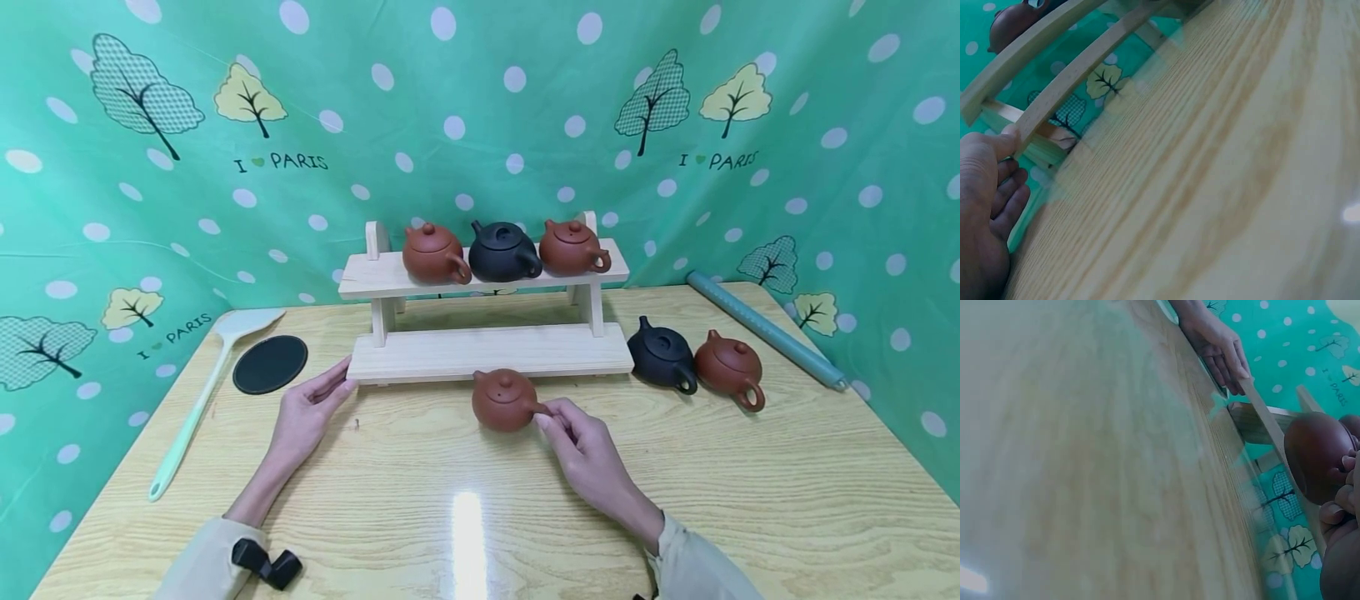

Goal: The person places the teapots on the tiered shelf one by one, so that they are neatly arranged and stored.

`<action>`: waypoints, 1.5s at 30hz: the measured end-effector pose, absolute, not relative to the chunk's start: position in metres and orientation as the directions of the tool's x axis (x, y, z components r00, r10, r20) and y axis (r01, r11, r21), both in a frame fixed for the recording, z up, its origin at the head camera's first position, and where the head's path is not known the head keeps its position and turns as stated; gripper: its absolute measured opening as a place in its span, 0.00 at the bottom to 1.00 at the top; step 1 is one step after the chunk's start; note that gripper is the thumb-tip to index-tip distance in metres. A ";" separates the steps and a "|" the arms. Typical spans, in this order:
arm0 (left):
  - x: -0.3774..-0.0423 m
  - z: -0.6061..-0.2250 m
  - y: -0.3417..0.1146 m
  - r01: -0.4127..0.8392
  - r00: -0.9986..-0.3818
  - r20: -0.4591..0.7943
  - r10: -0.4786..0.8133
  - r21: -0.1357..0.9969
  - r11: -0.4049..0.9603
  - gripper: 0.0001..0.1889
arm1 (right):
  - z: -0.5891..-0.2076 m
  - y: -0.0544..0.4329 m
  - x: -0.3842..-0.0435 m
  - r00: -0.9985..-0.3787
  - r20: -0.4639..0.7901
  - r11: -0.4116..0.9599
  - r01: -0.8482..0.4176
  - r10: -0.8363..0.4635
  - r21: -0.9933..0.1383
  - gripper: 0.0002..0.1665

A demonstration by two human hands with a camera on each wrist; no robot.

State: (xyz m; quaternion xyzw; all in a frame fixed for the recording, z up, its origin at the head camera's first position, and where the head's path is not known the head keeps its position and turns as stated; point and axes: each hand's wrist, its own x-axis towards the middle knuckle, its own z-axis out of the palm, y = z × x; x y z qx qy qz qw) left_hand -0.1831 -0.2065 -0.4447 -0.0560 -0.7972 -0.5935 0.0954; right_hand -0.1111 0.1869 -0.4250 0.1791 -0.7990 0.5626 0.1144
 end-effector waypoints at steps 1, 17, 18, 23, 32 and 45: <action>-0.183 -0.445 -0.206 0.202 -0.976 0.218 -0.025 0.937 0.287 0.25 | -0.424 0.187 -0.112 -0.910 0.384 0.301 -0.414 -0.156 -0.859 0.06; -0.183 -0.445 -0.205 0.195 -0.977 0.211 -0.031 0.939 0.282 0.24 | -0.421 0.176 -0.123 -0.890 0.426 0.295 -0.457 -0.164 -0.839 0.07; -0.183 -0.445 -0.205 0.196 -0.977 0.213 -0.030 0.939 0.284 0.24 | -0.421 0.176 -0.124 -0.886 0.433 0.289 -0.463 -0.165 -0.838 0.08; -0.184 -0.446 -0.205 0.198 -0.976 0.216 -0.031 0.937 0.288 0.24 | -0.421 0.171 -0.130 -0.878 0.446 0.269 -0.477 -0.171 -0.837 0.07; -0.183 -0.445 -0.205 0.193 -0.977 0.209 -0.030 0.940 0.282 0.24 | -0.420 0.159 -0.140 -0.885 0.440 0.251 -0.465 -0.154 -0.849 0.07; -0.182 -0.444 -0.205 0.187 -0.979 0.202 -0.028 0.943 0.275 0.24 | -0.416 0.146 -0.154 -0.889 0.432 0.222 -0.457 -0.153 -0.862 0.08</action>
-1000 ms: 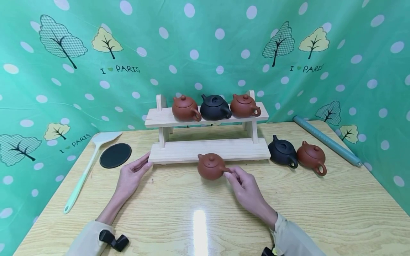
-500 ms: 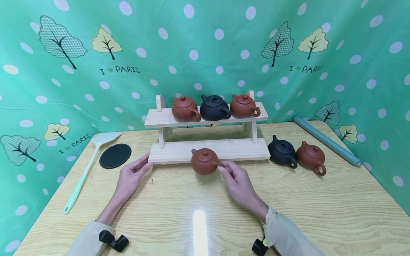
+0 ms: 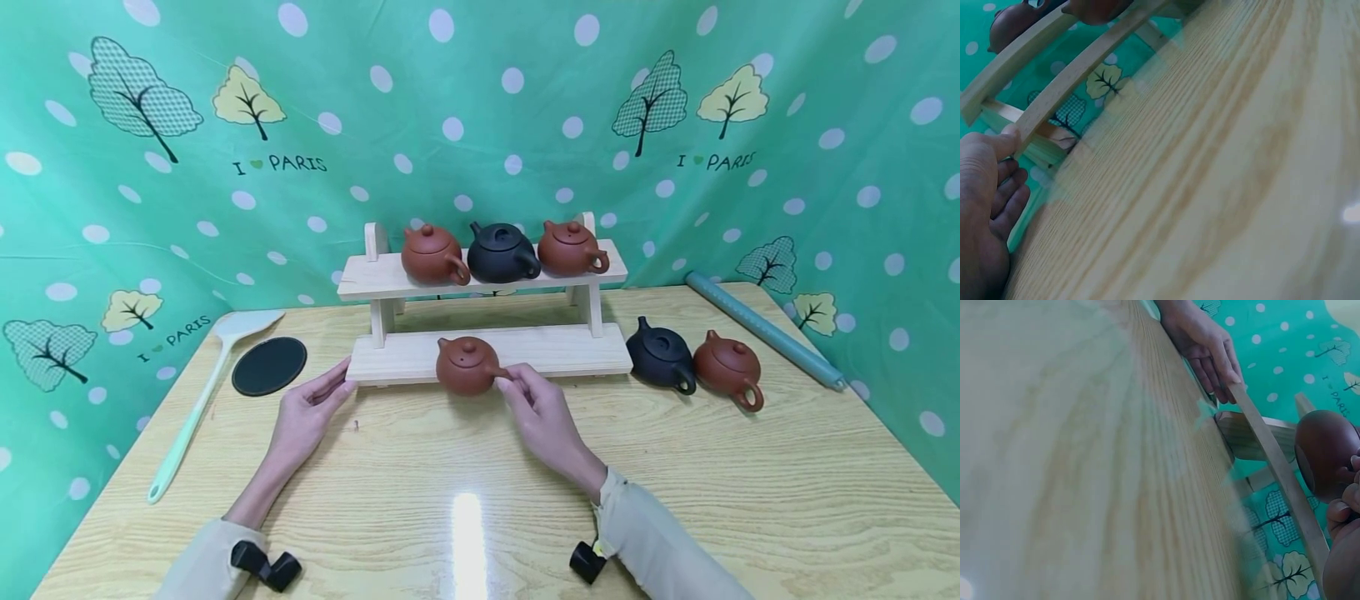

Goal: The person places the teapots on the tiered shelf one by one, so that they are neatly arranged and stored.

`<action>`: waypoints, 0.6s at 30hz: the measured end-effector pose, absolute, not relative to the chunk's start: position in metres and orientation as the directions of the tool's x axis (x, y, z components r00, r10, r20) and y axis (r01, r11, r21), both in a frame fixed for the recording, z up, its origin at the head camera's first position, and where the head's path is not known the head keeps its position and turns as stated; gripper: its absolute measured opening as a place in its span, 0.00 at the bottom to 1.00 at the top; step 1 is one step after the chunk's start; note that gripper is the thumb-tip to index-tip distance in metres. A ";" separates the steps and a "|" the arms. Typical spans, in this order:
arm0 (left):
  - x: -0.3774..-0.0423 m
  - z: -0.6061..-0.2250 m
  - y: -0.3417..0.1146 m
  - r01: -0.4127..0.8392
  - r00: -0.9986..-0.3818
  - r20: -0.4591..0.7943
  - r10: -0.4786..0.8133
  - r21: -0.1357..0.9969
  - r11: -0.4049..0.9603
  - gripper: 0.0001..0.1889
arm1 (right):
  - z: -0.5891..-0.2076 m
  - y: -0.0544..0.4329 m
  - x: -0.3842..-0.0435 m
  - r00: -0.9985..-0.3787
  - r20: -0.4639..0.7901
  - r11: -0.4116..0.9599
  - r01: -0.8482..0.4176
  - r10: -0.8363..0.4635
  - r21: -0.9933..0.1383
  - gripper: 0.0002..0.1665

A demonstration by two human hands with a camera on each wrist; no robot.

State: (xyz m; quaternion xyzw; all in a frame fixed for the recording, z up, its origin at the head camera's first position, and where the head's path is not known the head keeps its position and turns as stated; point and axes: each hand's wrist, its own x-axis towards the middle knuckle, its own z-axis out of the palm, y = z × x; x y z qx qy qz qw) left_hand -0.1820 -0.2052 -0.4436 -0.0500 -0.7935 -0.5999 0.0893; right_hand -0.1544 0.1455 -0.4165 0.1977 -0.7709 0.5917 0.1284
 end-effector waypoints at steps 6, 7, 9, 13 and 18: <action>-0.181 -0.443 -0.205 0.181 -0.980 0.198 -0.034 0.943 0.280 0.24 | -0.417 0.141 -0.160 -0.905 0.403 0.208 -0.425 -0.139 -0.881 0.08; -0.182 -0.443 -0.205 0.182 -0.979 0.200 -0.035 0.942 0.283 0.24 | -0.417 0.140 -0.161 -0.905 0.403 0.203 -0.424 -0.136 -0.883 0.08; -0.182 -0.443 -0.205 0.183 -0.979 0.201 -0.036 0.941 0.286 0.24 | -0.418 0.138 -0.163 -0.903 0.408 0.194 -0.428 -0.135 -0.883 0.07; -0.183 -0.444 -0.206 0.189 -0.978 0.207 -0.032 0.937 0.293 0.25 | -0.419 0.134 -0.167 -0.896 0.423 0.187 -0.443 -0.138 -0.877 0.07; -0.183 -0.444 -0.205 0.194 -0.976 0.213 -0.032 0.934 0.300 0.24 | -0.420 0.131 -0.171 -0.894 0.424 0.200 -0.446 -0.144 -0.872 0.07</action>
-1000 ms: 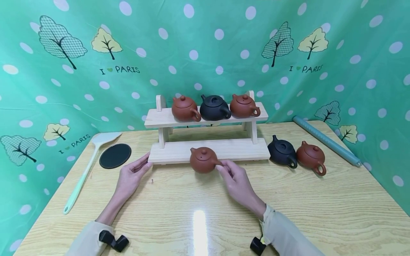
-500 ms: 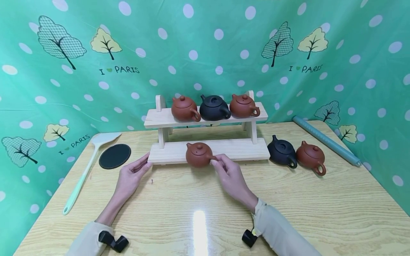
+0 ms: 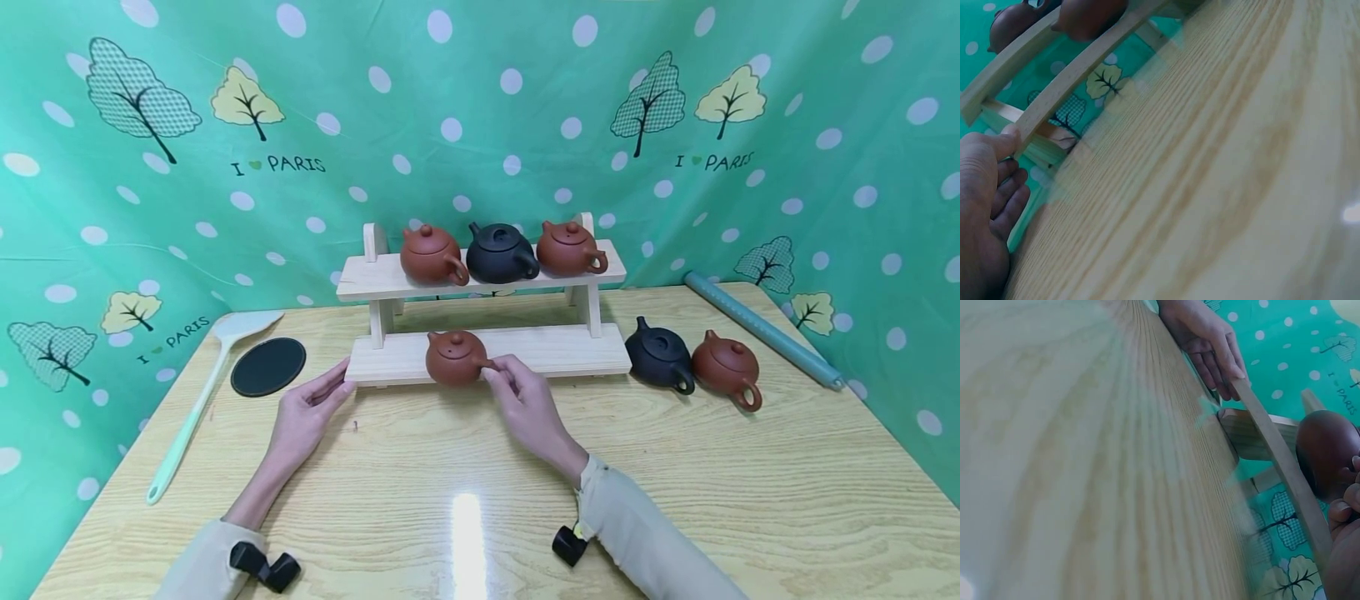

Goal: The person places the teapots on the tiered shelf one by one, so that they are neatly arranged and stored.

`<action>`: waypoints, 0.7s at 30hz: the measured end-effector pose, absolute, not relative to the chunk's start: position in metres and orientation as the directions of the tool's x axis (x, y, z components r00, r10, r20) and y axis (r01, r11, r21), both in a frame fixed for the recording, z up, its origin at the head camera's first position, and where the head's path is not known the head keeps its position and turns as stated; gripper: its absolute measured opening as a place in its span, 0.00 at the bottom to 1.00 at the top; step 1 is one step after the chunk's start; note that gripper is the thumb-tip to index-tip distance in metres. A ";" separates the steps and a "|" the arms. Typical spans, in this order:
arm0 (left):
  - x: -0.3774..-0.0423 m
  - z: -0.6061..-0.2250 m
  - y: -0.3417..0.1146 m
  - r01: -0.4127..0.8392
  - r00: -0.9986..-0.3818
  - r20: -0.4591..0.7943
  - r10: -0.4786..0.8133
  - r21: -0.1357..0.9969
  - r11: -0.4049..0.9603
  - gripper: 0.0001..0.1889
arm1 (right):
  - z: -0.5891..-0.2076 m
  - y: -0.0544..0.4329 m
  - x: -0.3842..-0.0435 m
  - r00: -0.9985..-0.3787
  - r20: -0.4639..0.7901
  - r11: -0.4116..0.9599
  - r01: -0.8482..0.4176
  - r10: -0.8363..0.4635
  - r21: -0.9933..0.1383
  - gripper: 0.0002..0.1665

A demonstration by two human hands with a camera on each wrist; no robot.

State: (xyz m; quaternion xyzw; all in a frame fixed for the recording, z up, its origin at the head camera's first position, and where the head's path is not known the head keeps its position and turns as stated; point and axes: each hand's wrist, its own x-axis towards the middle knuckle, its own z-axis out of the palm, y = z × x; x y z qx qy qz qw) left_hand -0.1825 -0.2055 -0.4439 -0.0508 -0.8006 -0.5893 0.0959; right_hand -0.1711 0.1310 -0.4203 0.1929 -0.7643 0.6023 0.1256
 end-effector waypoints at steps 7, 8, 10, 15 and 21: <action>-0.181 -0.444 -0.205 0.187 -0.979 0.204 -0.029 0.941 0.281 0.23 | -0.420 0.126 -0.175 -0.912 0.388 0.200 -0.409 -0.135 -0.890 0.09; -0.181 -0.444 -0.205 0.188 -0.979 0.204 -0.028 0.941 0.280 0.23 | -0.420 0.125 -0.175 -0.913 0.385 0.202 -0.405 -0.131 -0.892 0.09; -0.181 -0.444 -0.205 0.190 -0.978 0.206 -0.030 0.941 0.279 0.23 | -0.419 0.122 -0.176 -0.915 0.385 0.208 -0.403 -0.125 -0.891 0.08; -0.182 -0.444 -0.206 0.199 -0.976 0.217 -0.030 0.937 0.286 0.24 | -0.415 0.116 -0.177 -0.917 0.380 0.216 -0.398 -0.121 -0.891 0.07; -0.183 -0.445 -0.206 0.198 -0.976 0.216 -0.031 0.936 0.291 0.25 | -0.392 0.110 -0.166 -0.923 0.359 0.193 -0.380 -0.136 -0.905 0.07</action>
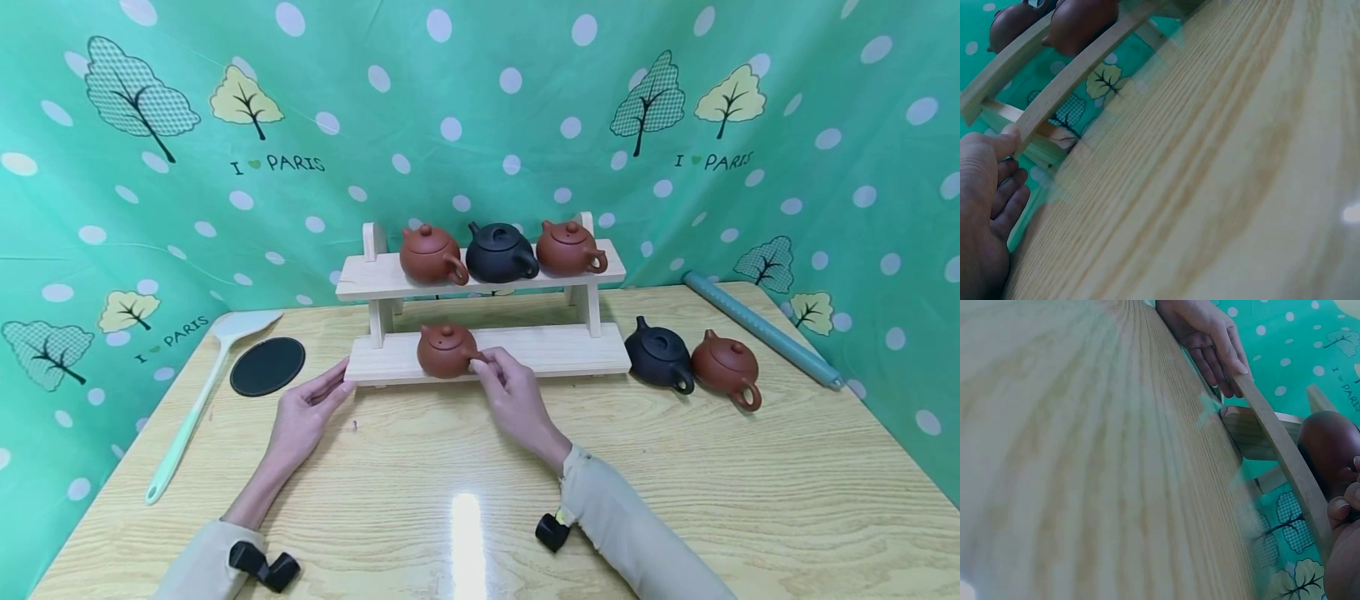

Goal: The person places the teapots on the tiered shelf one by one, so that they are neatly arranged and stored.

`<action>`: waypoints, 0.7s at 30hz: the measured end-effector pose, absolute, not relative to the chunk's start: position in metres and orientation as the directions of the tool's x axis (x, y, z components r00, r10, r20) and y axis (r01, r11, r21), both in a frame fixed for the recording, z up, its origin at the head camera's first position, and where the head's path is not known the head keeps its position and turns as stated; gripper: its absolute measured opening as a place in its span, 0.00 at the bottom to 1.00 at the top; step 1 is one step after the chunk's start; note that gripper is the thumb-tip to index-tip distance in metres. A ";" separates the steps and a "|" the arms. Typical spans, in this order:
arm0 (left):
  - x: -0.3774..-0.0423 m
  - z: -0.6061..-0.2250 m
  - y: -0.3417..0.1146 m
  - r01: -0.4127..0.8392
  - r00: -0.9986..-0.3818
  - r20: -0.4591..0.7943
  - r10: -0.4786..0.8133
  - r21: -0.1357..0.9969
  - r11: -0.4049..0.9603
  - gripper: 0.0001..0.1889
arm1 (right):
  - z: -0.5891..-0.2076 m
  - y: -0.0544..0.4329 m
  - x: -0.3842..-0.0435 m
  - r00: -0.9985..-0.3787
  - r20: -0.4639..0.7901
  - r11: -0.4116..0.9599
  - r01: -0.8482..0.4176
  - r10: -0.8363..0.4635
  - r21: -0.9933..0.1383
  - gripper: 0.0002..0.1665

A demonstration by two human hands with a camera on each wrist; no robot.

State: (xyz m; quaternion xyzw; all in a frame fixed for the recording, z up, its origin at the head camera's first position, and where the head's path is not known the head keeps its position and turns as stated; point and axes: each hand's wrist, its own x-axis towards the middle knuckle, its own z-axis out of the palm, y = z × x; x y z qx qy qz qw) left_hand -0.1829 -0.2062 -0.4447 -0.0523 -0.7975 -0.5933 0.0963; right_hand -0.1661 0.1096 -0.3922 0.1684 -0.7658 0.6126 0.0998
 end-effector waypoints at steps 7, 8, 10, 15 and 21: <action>-0.182 -0.443 -0.205 0.184 -0.979 0.201 -0.037 0.944 0.275 0.24 | -0.413 0.109 -0.181 -0.933 0.339 0.198 -0.357 -0.121 -0.913 0.07; -0.182 -0.443 -0.205 0.182 -0.979 0.198 -0.036 0.945 0.271 0.24 | -0.415 0.109 -0.182 -0.932 0.342 0.199 -0.360 -0.120 -0.911 0.07; -0.181 -0.442 -0.205 0.179 -0.980 0.194 -0.034 0.948 0.264 0.24 | -0.418 0.109 -0.184 -0.928 0.353 0.198 -0.372 -0.121 -0.907 0.07; -0.181 -0.440 -0.204 0.167 -0.983 0.180 -0.029 0.952 0.255 0.24 | -0.419 0.107 -0.186 -0.916 0.379 0.213 -0.399 -0.127 -0.892 0.08; -0.181 -0.441 -0.204 0.166 -0.983 0.181 -0.033 0.951 0.259 0.24 | -0.417 0.105 -0.186 -0.924 0.358 0.233 -0.380 -0.132 -0.895 0.08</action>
